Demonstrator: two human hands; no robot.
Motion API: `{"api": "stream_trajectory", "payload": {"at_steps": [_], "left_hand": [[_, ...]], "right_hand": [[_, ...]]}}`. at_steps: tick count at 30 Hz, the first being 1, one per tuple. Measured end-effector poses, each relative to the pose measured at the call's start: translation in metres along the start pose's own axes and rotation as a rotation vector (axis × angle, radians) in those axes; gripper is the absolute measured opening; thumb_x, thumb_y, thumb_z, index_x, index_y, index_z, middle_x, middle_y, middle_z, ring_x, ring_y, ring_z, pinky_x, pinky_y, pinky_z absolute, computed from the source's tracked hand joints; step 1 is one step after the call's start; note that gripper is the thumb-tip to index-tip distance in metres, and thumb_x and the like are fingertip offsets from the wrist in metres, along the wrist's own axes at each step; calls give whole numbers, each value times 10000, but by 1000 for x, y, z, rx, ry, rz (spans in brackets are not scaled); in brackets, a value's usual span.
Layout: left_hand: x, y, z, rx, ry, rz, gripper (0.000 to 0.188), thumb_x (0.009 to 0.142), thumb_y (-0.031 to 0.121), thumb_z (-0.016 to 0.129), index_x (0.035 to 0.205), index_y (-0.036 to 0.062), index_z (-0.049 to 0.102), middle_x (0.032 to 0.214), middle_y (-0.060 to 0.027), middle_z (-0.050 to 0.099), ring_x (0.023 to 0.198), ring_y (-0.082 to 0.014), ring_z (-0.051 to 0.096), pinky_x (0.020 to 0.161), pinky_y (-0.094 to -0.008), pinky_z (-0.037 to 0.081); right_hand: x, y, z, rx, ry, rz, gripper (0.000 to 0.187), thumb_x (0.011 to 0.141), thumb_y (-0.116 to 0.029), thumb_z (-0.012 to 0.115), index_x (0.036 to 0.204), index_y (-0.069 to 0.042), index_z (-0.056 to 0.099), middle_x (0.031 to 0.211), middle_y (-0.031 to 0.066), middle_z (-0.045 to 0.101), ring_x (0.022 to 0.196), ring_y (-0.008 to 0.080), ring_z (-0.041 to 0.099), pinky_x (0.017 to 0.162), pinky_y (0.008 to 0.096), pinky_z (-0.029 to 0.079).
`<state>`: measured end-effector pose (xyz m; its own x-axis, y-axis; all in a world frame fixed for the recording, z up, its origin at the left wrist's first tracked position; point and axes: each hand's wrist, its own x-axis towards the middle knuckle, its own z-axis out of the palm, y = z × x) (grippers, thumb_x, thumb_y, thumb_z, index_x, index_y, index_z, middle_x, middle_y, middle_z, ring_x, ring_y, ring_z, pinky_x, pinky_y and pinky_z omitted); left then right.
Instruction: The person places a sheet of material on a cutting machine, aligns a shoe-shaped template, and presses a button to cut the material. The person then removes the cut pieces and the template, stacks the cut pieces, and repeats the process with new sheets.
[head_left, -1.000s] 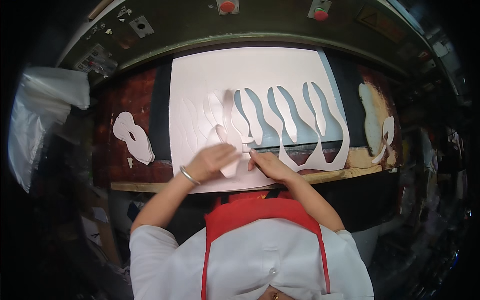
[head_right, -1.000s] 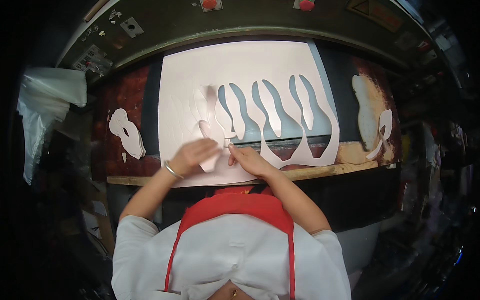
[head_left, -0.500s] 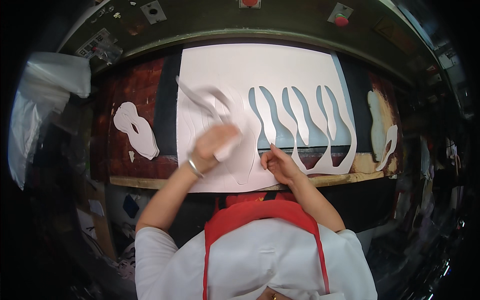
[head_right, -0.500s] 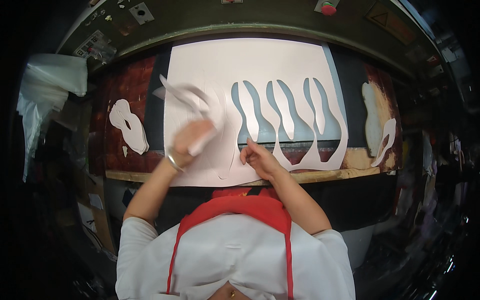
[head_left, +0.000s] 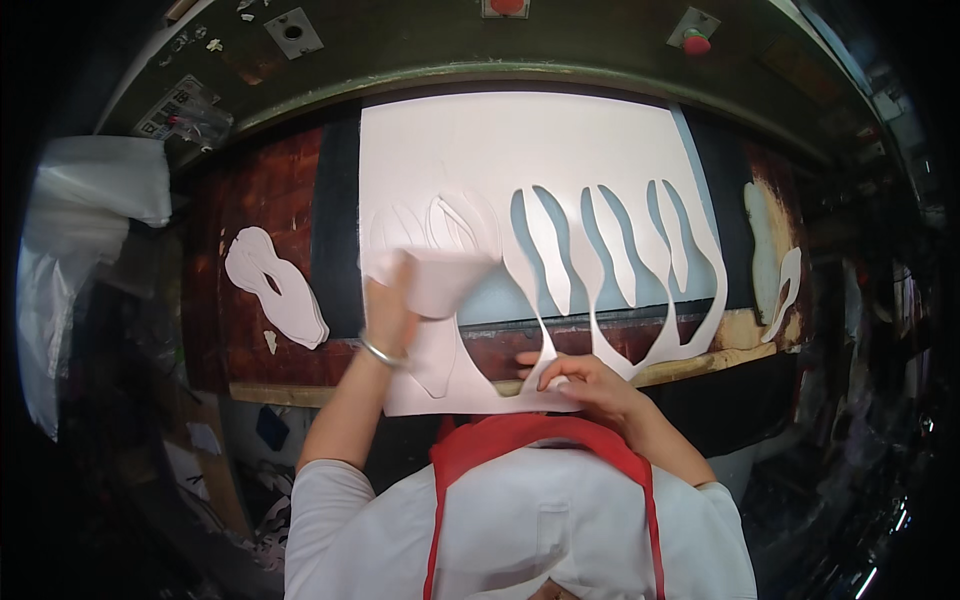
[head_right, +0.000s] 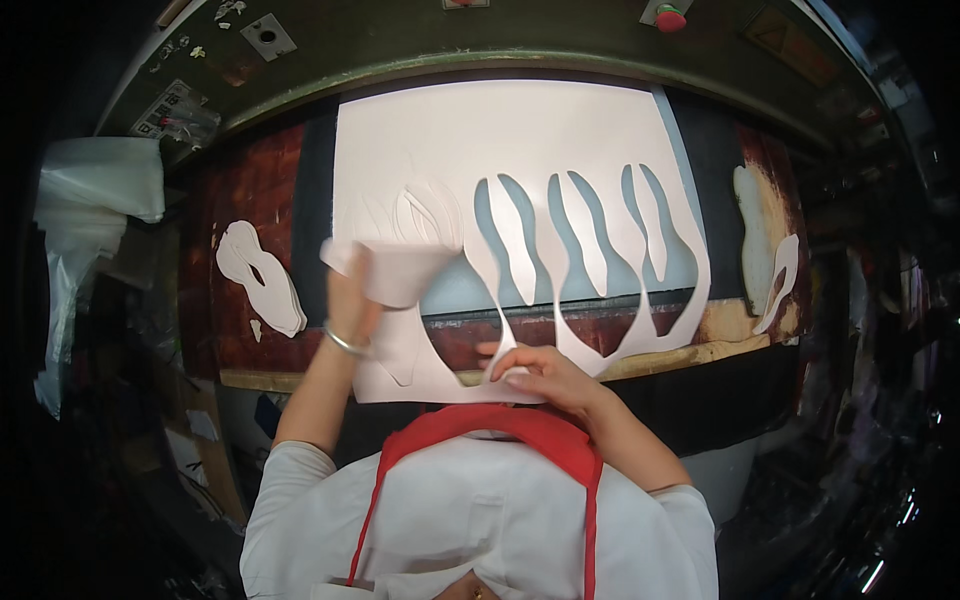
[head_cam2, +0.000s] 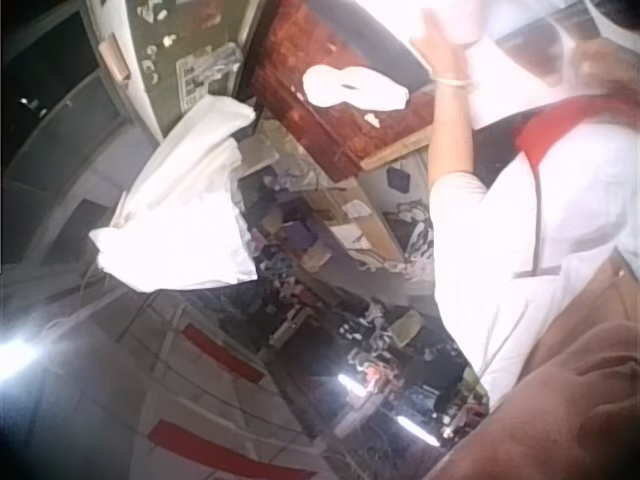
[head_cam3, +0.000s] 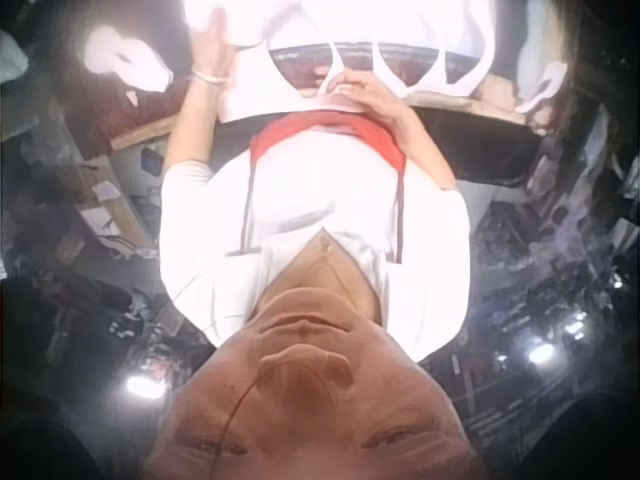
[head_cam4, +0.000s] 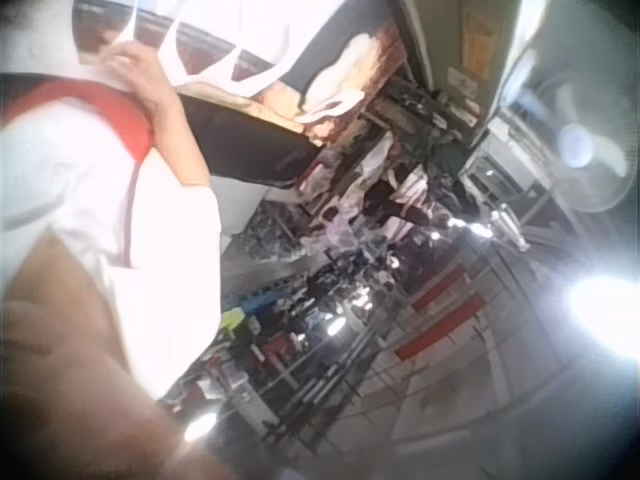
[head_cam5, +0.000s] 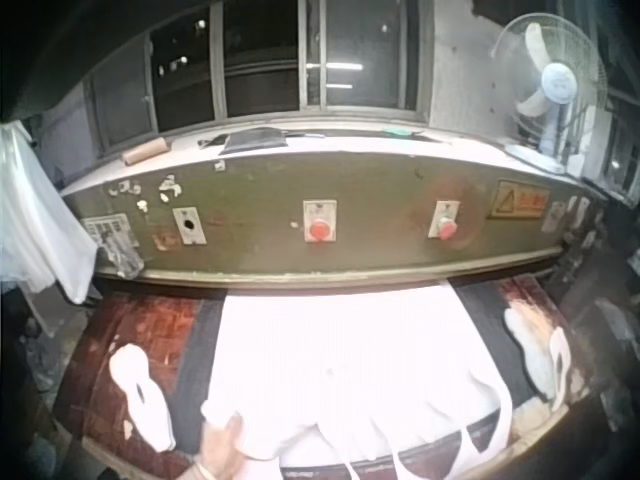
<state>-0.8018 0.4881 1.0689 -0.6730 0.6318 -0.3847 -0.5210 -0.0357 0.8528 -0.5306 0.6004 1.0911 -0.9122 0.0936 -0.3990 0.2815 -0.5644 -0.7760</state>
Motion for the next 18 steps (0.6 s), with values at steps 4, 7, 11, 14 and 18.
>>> {"api": "stream_trajectory", "payload": {"at_steps": [4,7,11,14,18], "left_hand": [[50,50,-43,-447,-102,190,406,959,315,523,1184,-24,513,1166,-138,590,1097,-277,570,934,-432,481],[69,55,-58,-488,-13,32,381,946,268,555,1205,-7,508,1209,-136,566,1149,-270,534,961,-416,458],[65,30,-36,-387,-106,-92,368,915,209,608,1200,-4,512,1171,-122,585,1081,-258,570,933,-399,477],[54,23,-6,-123,-147,-24,372,906,185,618,1203,-10,507,1161,-108,582,1050,-227,582,893,-379,497],[61,68,13,-128,137,77,359,902,176,625,1180,-22,513,1158,-113,578,1049,-221,580,879,-360,507]], "right_hand": [[-10,-22,23,-954,486,-276,213,758,-60,725,942,-17,625,1152,155,535,1090,246,531,835,305,467],[31,-36,36,-955,630,-493,291,738,-109,751,947,29,603,944,167,605,797,270,624,665,319,511],[120,-45,42,-818,545,-124,500,856,-406,619,1036,60,616,814,192,671,740,310,665,673,370,523],[161,-40,40,-815,598,-155,541,883,-462,545,897,69,649,745,232,652,687,385,646,651,425,510],[154,-28,31,-768,757,-213,520,946,-388,499,654,26,612,477,93,537,485,176,569,480,344,450]]}}
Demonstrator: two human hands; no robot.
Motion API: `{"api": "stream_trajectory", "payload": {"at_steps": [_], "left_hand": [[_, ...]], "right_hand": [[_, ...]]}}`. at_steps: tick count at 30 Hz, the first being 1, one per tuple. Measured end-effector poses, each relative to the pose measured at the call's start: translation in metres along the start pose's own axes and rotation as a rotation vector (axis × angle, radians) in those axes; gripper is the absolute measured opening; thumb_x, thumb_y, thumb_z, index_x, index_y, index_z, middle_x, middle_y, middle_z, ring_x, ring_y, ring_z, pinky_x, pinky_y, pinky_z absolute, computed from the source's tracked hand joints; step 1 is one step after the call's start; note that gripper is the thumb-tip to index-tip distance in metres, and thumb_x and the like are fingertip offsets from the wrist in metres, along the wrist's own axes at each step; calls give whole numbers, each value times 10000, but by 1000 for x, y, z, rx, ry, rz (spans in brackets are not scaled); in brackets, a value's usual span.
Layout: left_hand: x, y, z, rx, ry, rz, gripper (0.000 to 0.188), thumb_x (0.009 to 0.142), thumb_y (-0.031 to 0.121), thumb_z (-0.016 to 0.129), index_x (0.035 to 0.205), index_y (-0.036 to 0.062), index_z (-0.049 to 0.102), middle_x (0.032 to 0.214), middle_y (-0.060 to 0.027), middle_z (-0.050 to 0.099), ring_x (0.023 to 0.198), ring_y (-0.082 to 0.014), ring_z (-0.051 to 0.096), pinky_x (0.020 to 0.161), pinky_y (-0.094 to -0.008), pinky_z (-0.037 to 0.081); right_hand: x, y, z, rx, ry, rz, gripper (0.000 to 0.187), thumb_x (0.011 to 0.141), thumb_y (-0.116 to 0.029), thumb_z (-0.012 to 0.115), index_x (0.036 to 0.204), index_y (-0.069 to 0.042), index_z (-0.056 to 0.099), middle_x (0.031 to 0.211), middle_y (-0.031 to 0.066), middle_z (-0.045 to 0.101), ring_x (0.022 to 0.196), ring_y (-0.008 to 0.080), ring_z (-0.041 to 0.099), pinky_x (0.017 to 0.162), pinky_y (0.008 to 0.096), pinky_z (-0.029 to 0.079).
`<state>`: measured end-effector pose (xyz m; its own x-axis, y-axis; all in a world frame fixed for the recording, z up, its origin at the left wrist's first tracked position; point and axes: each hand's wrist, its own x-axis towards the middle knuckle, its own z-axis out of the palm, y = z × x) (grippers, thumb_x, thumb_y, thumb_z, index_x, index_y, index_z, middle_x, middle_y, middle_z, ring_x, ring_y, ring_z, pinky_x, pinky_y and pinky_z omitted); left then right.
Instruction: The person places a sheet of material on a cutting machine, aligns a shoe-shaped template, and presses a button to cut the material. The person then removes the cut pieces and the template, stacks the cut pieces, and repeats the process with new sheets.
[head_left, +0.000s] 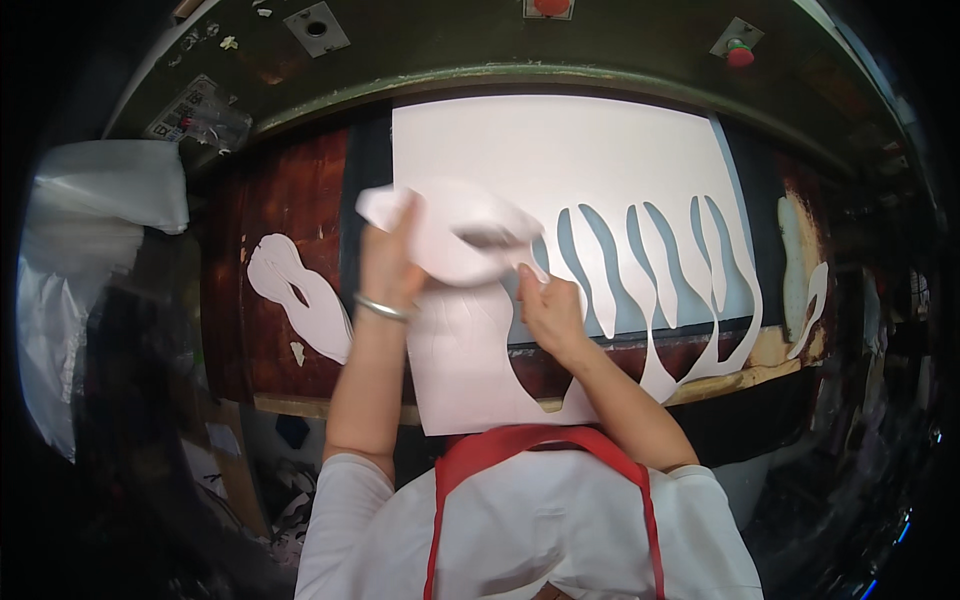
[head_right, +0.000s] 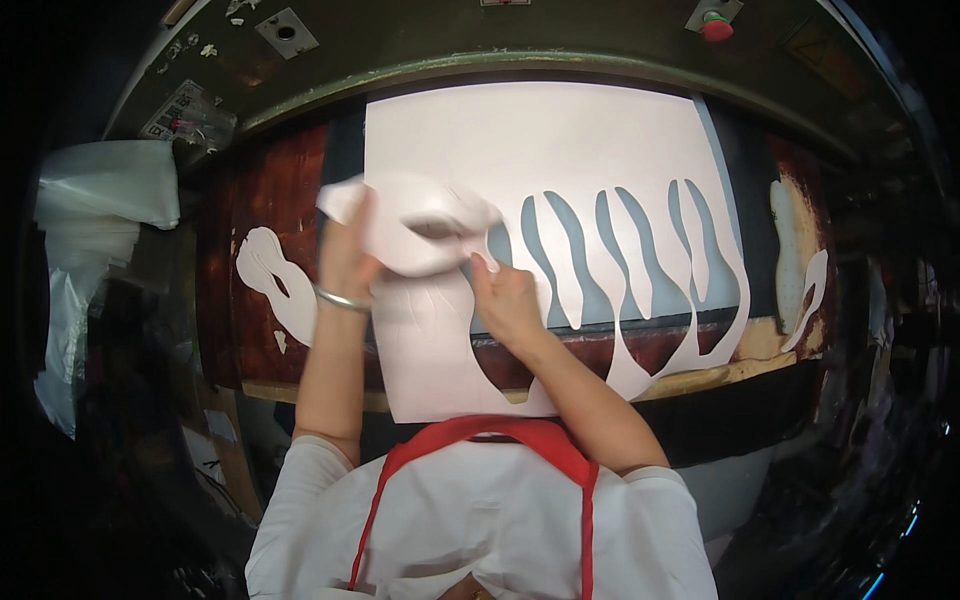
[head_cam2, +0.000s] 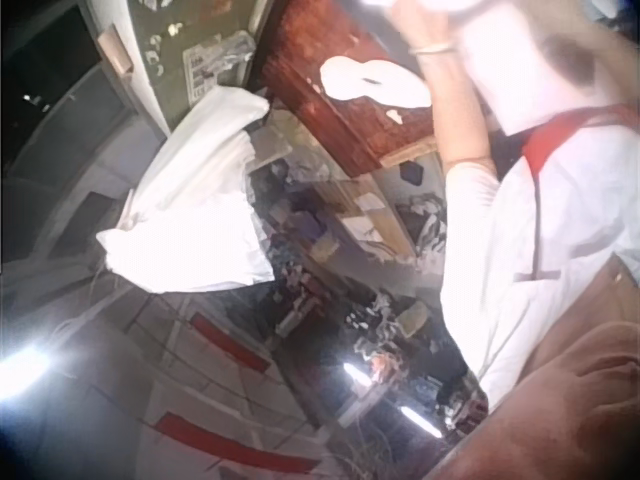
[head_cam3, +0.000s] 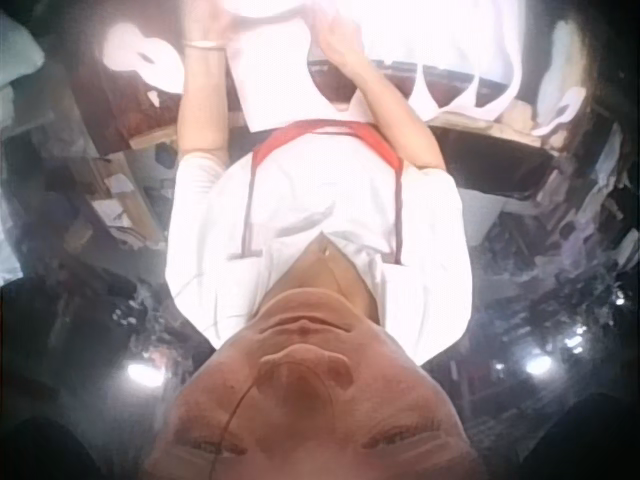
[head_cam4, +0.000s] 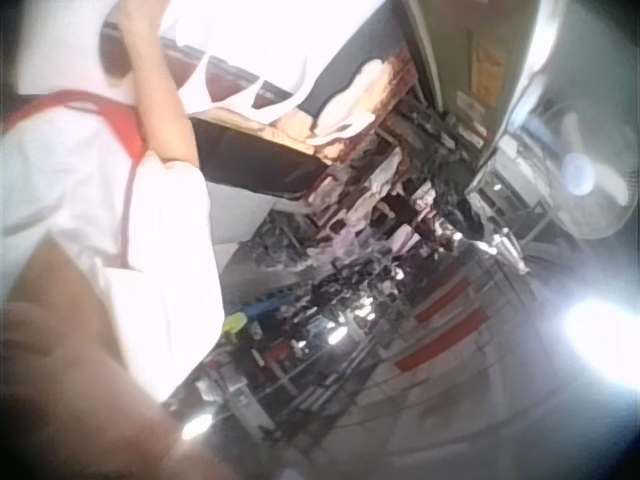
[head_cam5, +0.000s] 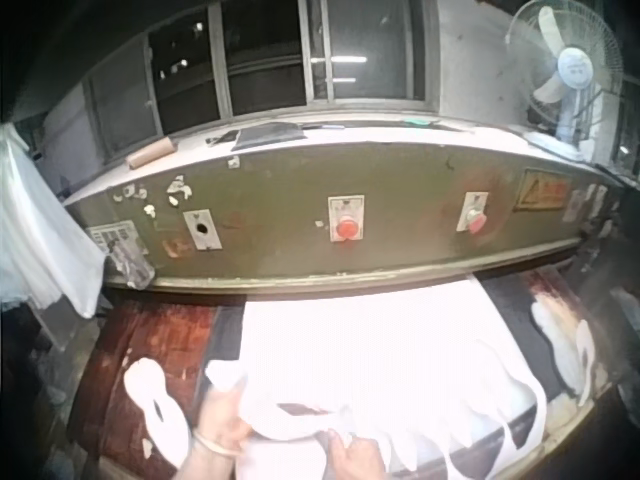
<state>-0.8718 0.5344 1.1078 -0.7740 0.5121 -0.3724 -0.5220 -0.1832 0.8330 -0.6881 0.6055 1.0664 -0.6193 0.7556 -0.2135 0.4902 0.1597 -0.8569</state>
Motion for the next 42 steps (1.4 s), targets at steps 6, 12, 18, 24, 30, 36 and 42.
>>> {"api": "stream_trajectory", "payload": {"at_steps": [6,12,18,24,30,36,42], "left_hand": [[21,122,-46,124,-155,867,230,891,112,643,1038,-63,616,1021,-124,642,921,-191,626,815,-324,522],[-16,130,-54,245,-25,1224,214,903,92,624,1056,-57,613,995,-125,646,881,-188,630,785,-305,526],[-89,-47,-98,1160,-1026,957,275,701,71,646,960,-20,668,1007,-195,654,968,-370,633,874,-438,505],[-55,-112,-125,1172,-881,1329,461,835,284,639,1147,-38,531,1157,-246,562,1062,-433,548,940,-512,442],[-2,-108,-113,1263,-587,924,465,858,286,614,1181,-34,513,1192,-233,552,1097,-413,538,958,-514,433],[0,-85,-71,704,-350,231,470,882,287,588,1215,-30,495,1228,-221,543,1132,-393,529,976,-517,424],[-9,-26,-93,142,-81,-74,475,905,289,563,1249,-27,477,1263,-208,533,1167,-373,519,994,-520,415]], "right_hand": [[-45,13,-39,-23,-263,-2,379,953,-284,540,774,44,600,582,69,571,525,132,548,500,294,447],[-69,21,-24,-15,-523,-2,425,926,-333,574,757,55,607,594,108,530,564,165,471,576,315,412],[-63,61,20,706,-688,383,546,947,-469,440,682,-54,676,698,36,614,709,131,521,741,269,397],[-49,70,56,1455,-809,81,533,925,-389,476,630,11,666,641,133,656,595,212,598,684,304,470],[-45,63,51,1176,-825,20,437,870,-367,568,653,-2,672,641,100,645,591,202,606,600,335,495],[-65,45,28,49,-285,-496,278,729,-294,678,624,-38,656,589,103,632,518,265,606,517,393,476],[-62,7,19,-51,-104,-371,316,803,-300,618,826,14,607,984,208,613,977,373,577,752,450,495]]}}
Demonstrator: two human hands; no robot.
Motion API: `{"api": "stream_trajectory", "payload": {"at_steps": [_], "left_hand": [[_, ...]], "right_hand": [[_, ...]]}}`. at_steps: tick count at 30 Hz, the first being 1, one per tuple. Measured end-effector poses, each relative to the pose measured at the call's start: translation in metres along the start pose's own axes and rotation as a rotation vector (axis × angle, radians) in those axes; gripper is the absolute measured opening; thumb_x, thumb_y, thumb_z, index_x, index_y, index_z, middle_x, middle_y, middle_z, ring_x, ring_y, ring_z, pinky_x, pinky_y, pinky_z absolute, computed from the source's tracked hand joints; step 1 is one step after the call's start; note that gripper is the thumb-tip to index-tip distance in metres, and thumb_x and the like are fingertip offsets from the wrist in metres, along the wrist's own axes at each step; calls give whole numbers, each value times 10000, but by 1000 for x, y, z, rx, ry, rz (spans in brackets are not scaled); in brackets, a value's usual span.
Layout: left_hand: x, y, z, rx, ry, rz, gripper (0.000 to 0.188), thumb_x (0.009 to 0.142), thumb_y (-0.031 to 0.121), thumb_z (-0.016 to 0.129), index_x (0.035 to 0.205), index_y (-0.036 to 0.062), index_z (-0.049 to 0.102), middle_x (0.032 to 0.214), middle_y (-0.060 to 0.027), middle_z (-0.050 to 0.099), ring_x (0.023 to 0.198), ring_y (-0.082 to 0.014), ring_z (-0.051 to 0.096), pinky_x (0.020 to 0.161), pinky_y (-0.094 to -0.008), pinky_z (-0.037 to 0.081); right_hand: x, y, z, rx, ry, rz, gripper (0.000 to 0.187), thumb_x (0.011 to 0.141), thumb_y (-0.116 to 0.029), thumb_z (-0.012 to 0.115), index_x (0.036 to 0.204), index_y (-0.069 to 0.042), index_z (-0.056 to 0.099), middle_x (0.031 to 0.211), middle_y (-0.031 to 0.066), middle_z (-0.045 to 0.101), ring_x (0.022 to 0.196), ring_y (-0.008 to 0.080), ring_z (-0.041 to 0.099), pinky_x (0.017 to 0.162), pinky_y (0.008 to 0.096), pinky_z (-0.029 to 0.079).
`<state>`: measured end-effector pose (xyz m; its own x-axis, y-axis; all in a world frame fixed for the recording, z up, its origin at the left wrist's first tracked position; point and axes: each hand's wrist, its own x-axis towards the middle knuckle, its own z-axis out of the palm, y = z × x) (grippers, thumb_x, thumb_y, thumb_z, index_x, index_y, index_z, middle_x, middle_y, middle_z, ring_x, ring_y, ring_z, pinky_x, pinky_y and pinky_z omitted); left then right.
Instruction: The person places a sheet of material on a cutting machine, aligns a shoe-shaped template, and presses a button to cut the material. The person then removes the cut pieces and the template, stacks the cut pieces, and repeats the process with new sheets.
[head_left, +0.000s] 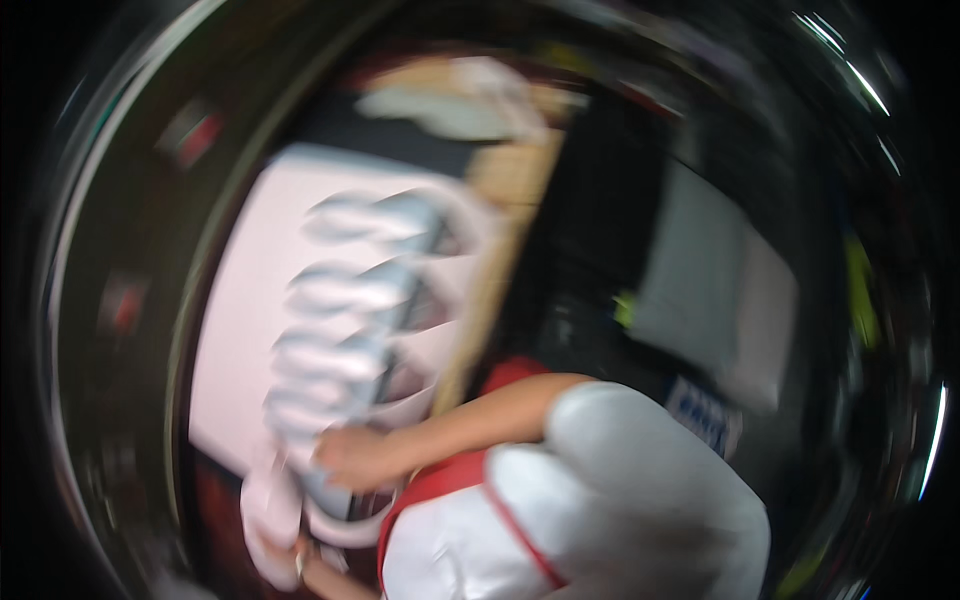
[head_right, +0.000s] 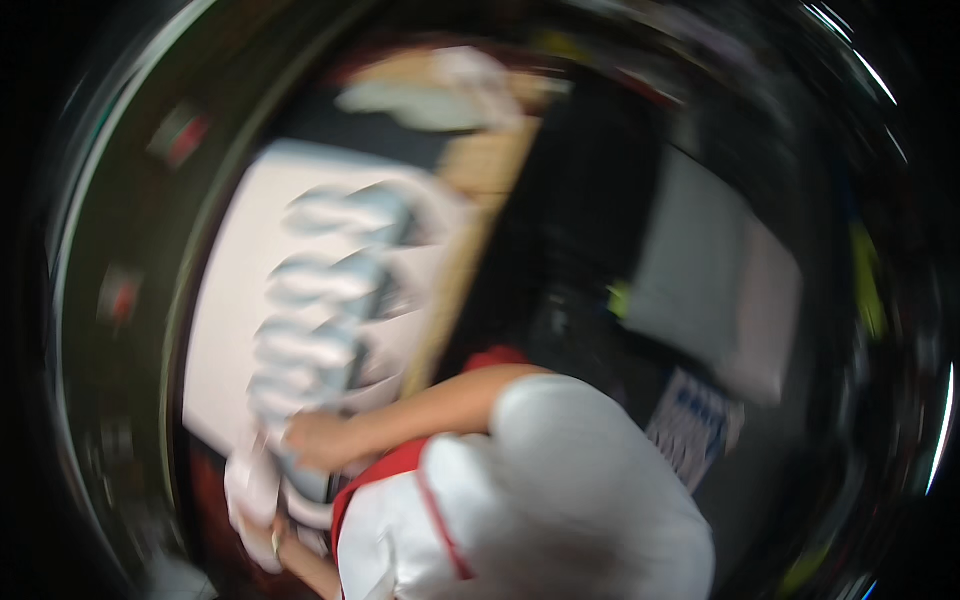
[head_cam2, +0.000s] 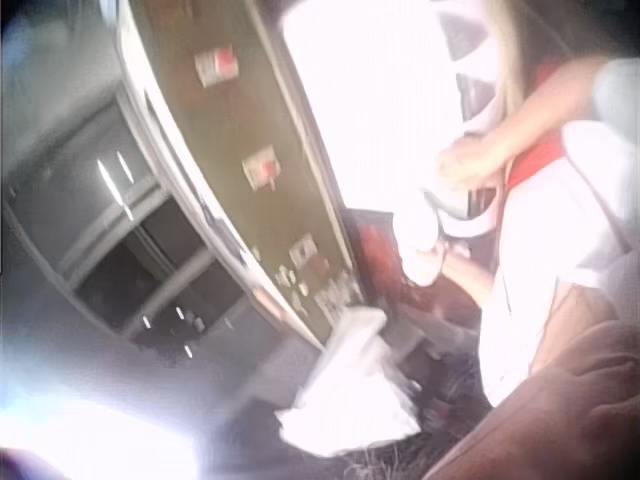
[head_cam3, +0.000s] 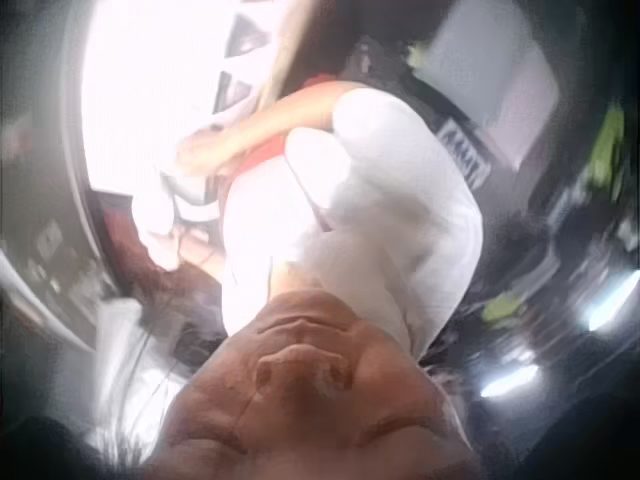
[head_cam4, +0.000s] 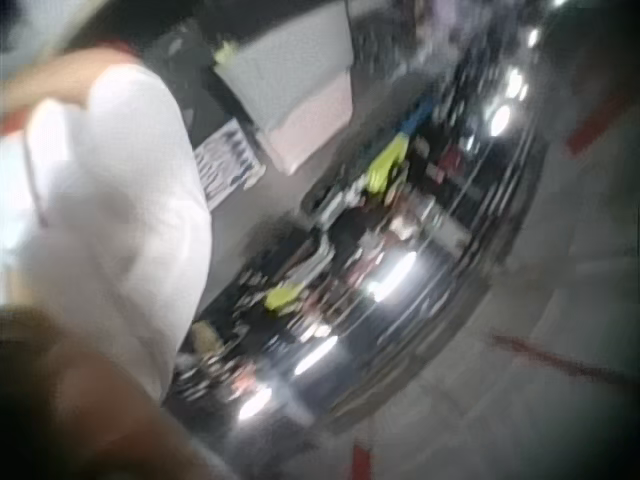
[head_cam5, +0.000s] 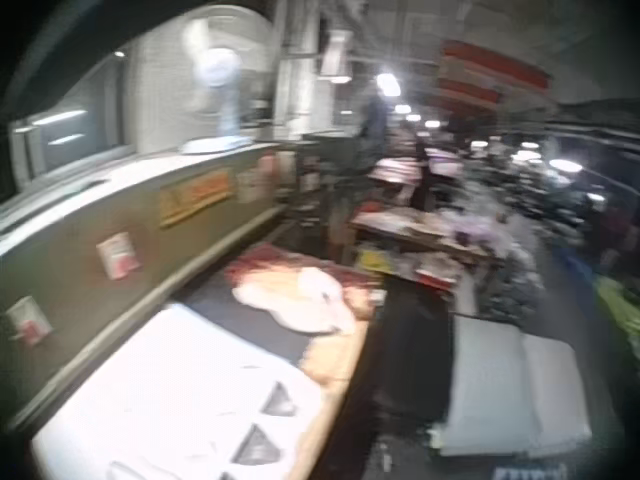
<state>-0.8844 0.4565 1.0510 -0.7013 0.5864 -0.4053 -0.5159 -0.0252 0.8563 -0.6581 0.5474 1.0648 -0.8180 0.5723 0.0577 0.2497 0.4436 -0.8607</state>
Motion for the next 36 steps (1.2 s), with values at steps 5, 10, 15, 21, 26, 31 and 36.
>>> {"api": "stream_trajectory", "payload": {"at_steps": [5,10,15,21,26,31,36], "left_hand": [[-5,-12,-36,-314,-141,-58,474,945,286,511,1297,-24,444,1338,-186,487,1227,-333,480,1048,-498,375],[-14,-27,-24,-403,45,37,386,944,219,550,1206,-58,483,1145,-184,587,1058,-305,590,917,-432,486],[-35,-14,8,-190,149,187,327,938,193,569,1162,-43,529,1092,-122,605,979,-212,604,845,-337,501],[-5,76,-37,-294,390,593,309,935,152,573,1156,-61,537,1092,-104,608,947,-189,606,839,-309,498],[15,134,-52,-18,361,912,263,924,122,592,1101,-72,582,1056,-101,630,931,-157,607,816,-288,488],[15,218,-97,-146,534,976,280,939,144,563,1107,-81,566,1053,-132,634,918,-204,640,802,-330,541],[13,241,-157,-120,457,879,309,910,155,612,1136,-47,556,1084,-110,618,957,-201,619,835,-317,512]], "right_hand": [[33,3,16,82,-287,341,621,876,-542,522,926,66,642,718,210,655,710,320,660,695,417,510],[61,1,44,21,-297,260,704,893,-591,444,908,81,651,761,200,668,682,319,661,710,379,511],[61,-4,57,78,-264,324,635,932,-525,424,875,67,645,648,157,615,549,263,597,571,352,483],[48,10,40,286,-125,316,461,975,-360,452,776,23,610,537,92,572,414,146,531,411,296,421],[42,15,5,-25,-195,89,418,974,-337,447,848,23,617,576,109,588,462,192,555,514,353,449],[13,6,-25,181,-324,357,257,940,-219,536,988,30,576,705,136,636,610,200,611,598,324,472],[-7,-8,-49,-120,-157,26,313,800,-54,679,1087,31,587,925,127,622,599,148,581,552,259,464]]}}
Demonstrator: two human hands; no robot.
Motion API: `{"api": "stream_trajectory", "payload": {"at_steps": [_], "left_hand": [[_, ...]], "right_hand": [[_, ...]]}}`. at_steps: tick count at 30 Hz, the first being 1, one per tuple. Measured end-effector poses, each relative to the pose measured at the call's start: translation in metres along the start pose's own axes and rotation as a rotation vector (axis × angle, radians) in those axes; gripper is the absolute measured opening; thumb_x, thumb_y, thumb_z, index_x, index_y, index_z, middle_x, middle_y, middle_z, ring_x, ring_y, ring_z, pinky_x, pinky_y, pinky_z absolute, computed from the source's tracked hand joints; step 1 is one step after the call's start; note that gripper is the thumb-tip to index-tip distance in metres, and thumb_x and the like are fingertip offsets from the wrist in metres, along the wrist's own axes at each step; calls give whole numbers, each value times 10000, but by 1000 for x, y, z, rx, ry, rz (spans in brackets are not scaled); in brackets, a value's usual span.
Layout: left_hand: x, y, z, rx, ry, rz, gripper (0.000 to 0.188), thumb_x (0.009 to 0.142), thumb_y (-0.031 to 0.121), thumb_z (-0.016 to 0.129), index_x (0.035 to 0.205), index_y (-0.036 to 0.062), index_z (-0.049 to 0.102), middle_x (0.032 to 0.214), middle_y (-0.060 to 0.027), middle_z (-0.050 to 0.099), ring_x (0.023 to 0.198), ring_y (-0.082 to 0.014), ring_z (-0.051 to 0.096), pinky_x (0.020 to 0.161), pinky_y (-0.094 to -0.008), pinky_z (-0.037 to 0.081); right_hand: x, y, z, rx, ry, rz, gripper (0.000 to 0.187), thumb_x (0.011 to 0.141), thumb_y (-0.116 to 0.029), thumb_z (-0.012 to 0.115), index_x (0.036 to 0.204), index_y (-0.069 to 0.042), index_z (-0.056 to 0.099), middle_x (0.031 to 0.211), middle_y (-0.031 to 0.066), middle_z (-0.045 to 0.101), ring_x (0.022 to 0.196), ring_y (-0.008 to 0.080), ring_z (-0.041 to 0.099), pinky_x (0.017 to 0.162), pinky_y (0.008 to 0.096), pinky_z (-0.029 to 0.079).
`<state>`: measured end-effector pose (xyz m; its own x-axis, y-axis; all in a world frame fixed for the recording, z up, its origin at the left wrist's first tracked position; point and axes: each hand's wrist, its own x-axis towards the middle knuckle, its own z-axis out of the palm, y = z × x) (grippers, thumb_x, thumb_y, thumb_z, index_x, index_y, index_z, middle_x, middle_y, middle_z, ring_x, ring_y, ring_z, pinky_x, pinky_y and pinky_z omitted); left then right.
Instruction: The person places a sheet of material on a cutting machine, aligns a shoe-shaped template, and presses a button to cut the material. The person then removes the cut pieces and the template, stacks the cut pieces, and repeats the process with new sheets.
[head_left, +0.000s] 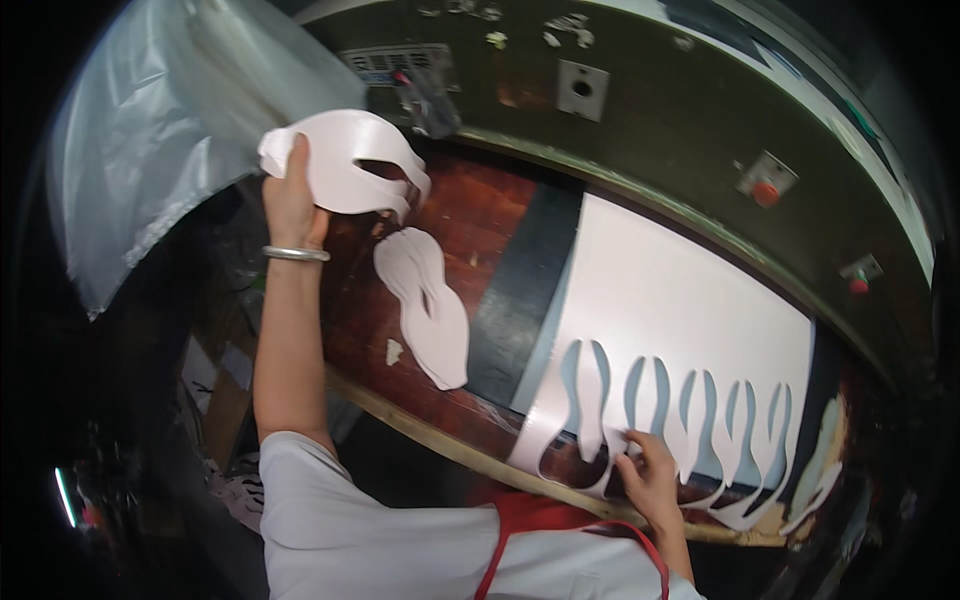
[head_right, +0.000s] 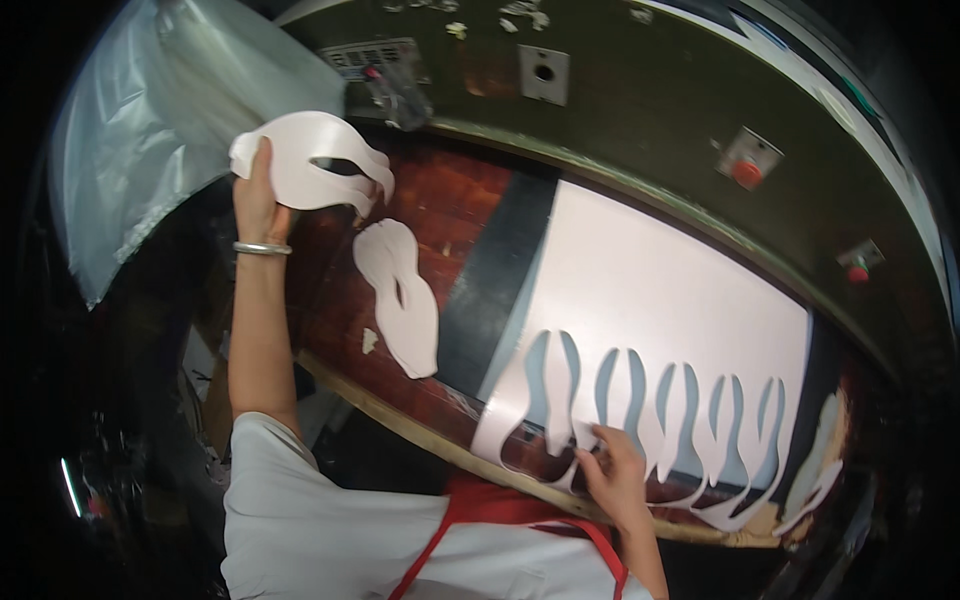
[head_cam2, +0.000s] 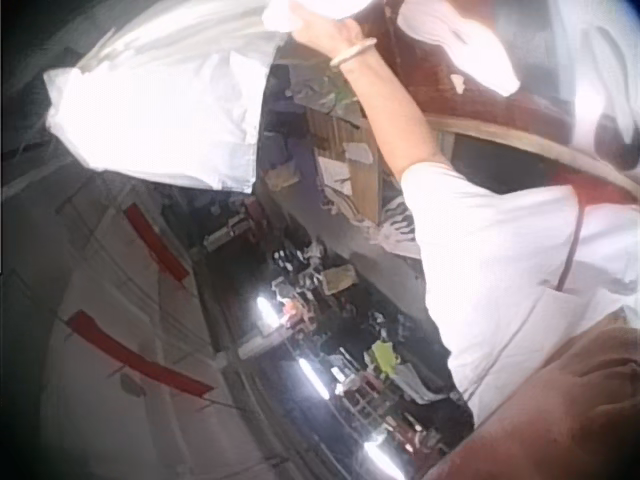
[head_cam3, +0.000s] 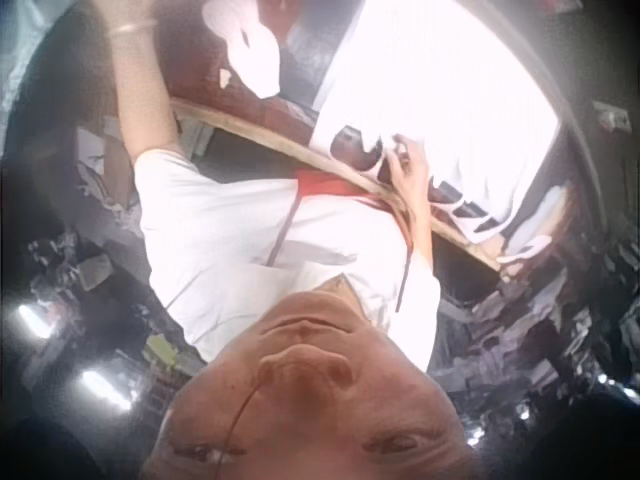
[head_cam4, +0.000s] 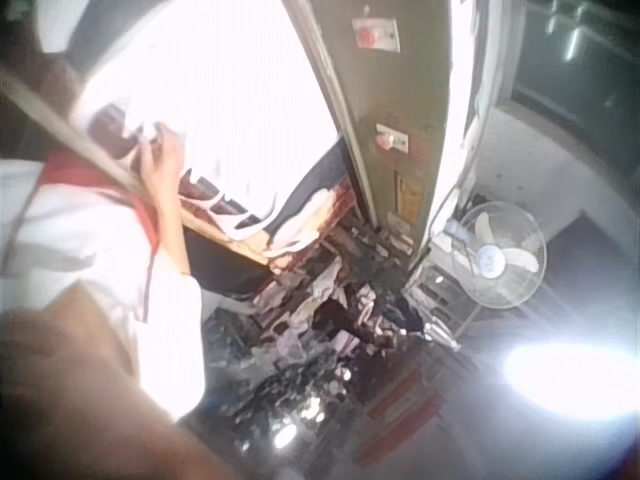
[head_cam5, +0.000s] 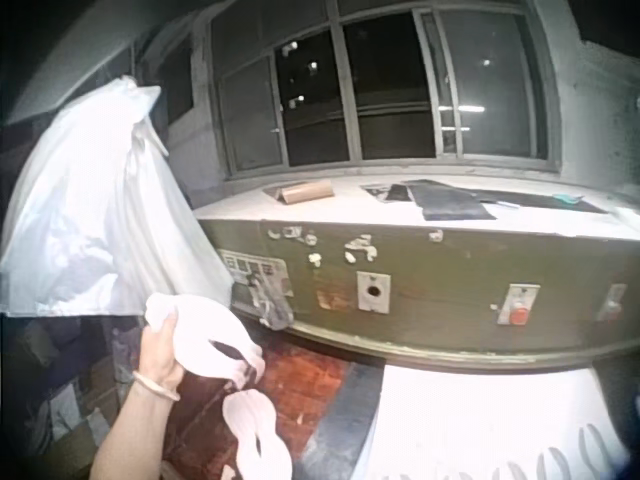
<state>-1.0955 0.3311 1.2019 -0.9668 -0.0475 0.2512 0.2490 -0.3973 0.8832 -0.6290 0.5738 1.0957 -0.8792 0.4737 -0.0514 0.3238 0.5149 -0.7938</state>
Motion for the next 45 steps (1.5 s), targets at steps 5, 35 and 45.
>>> {"api": "stream_trajectory", "payload": {"at_steps": [5,35,45], "left_hand": [[-4,5,-29,-104,29,-203,326,920,171,584,1162,-38,518,1071,-123,615,946,-239,628,794,-367,543],[-307,-56,-32,619,-928,-284,378,929,171,514,1262,-7,511,1167,-187,583,1051,-314,575,944,-371,427],[-335,-33,23,345,-798,-866,243,1010,211,370,1163,39,448,637,-103,581,491,-191,593,467,-292,525]], "right_hand": [[-2,1,-16,390,132,253,147,897,-43,584,1024,26,612,855,84,673,622,101,594,565,233,487],[-137,244,-160,-240,913,651,407,888,-233,638,1177,41,556,1057,141,617,948,204,594,795,320,502],[-116,222,-195,-189,758,740,596,784,-424,686,1163,22,572,970,254,603,955,391,591,821,451,481]]}}
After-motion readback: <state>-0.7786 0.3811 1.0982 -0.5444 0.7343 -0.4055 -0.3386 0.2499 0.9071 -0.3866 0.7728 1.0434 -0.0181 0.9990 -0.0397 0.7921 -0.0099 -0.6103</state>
